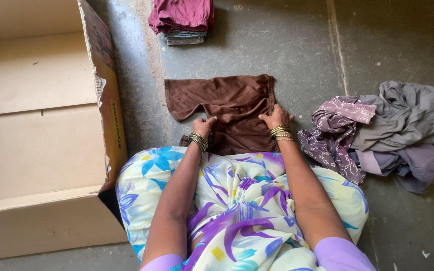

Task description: The person sits on the floor and folds a maroon short and a brown top by hand. Each item is smoothed, folded into a compact rectangle, and placed on a growing stack next to a cardboard box.

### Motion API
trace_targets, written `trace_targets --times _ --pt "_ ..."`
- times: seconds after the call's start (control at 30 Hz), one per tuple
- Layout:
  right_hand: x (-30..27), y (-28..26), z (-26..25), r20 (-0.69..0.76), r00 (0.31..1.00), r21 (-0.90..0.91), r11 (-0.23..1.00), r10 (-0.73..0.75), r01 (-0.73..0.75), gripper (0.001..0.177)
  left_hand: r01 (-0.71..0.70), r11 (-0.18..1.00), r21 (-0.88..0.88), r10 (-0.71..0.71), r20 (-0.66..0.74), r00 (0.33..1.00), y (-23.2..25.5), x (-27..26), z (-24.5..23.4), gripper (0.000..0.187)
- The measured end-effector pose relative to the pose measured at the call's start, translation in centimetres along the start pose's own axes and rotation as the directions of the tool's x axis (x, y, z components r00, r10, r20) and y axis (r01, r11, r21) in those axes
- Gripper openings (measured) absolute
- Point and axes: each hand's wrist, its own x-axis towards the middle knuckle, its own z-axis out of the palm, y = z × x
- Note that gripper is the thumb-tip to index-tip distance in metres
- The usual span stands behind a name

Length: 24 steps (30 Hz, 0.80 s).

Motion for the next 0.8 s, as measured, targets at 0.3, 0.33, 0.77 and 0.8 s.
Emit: trace_targets --times 0.3,0.33,0.77,0.8 --pt "2.5 -0.9 -2.1 0.160 0.971 0.035 0.982 0.179 -0.187 0.050 -0.108 0.984 -0.139 0.125 0.119 0.985 2.2 2.8 1.1 0.006" --pt "3.6 -1.0 -3.4 0.152 0.958 0.069 0.964 0.245 -0.257 0.047 -0.152 0.981 -0.121 0.164 0.097 0.982 3.1 3.7 1.5 0.011" --pt "6.3 0.7 -4.4 -0.291 0.956 0.318 0.940 -0.028 0.124 0.037 -0.483 0.495 0.723 0.660 0.049 0.750 10.0 0.6 1.9 0.047" --pt "5.4 1.8 -4.1 -0.305 0.946 0.241 0.953 -0.105 0.183 0.046 -0.522 0.416 0.745 0.661 0.147 0.736 9.3 -1.3 1.5 0.054"
